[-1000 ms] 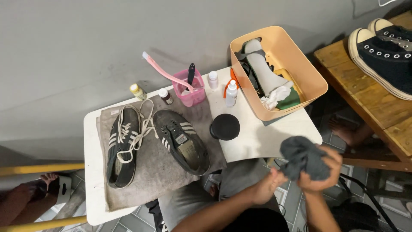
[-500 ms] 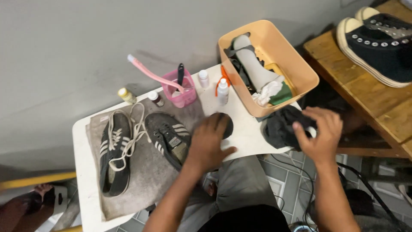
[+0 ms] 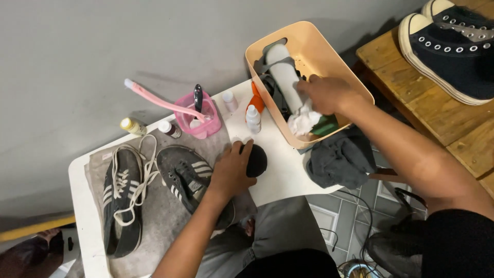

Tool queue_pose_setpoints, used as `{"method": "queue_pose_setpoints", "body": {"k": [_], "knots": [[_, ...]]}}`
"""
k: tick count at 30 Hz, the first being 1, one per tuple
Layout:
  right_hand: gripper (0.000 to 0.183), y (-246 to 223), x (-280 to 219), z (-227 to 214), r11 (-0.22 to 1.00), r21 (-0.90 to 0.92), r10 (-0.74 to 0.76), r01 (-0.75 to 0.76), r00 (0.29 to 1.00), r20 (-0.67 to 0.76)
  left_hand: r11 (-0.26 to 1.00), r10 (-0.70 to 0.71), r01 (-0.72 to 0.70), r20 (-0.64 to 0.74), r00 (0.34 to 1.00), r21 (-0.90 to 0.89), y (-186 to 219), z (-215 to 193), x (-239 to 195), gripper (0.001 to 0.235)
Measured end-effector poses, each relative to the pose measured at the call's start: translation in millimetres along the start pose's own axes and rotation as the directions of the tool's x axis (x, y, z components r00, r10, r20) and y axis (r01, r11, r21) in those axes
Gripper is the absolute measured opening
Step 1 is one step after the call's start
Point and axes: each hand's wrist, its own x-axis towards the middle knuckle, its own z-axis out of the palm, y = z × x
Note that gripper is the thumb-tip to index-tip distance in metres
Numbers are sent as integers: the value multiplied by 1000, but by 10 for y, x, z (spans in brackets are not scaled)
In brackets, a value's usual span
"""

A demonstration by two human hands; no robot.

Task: The person unties the laces of a black sneaker and removes them. They then use a small black brush to scrub the shoe's sole and a white cloth to wipe the upper part of the shoe.

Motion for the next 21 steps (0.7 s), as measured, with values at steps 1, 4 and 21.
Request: {"method": "queue_pose_setpoints", "body": {"k": [1, 4, 21], "knots": [[50, 90, 84, -22, 999, -32, -33, 31, 996, -81, 998, 3, -2, 6, 1000, -58, -1, -47, 10, 98], [27, 240, 151, -189, 998, -25, -65, 61, 968, -243, 986, 9, -7, 14, 1000, -169, 18, -130, 2, 97], [18, 360, 283, -374, 978, -207, -96, -33, 807, -583, 920, 113, -132, -74, 991, -369, -92, -60, 161, 97]]}}
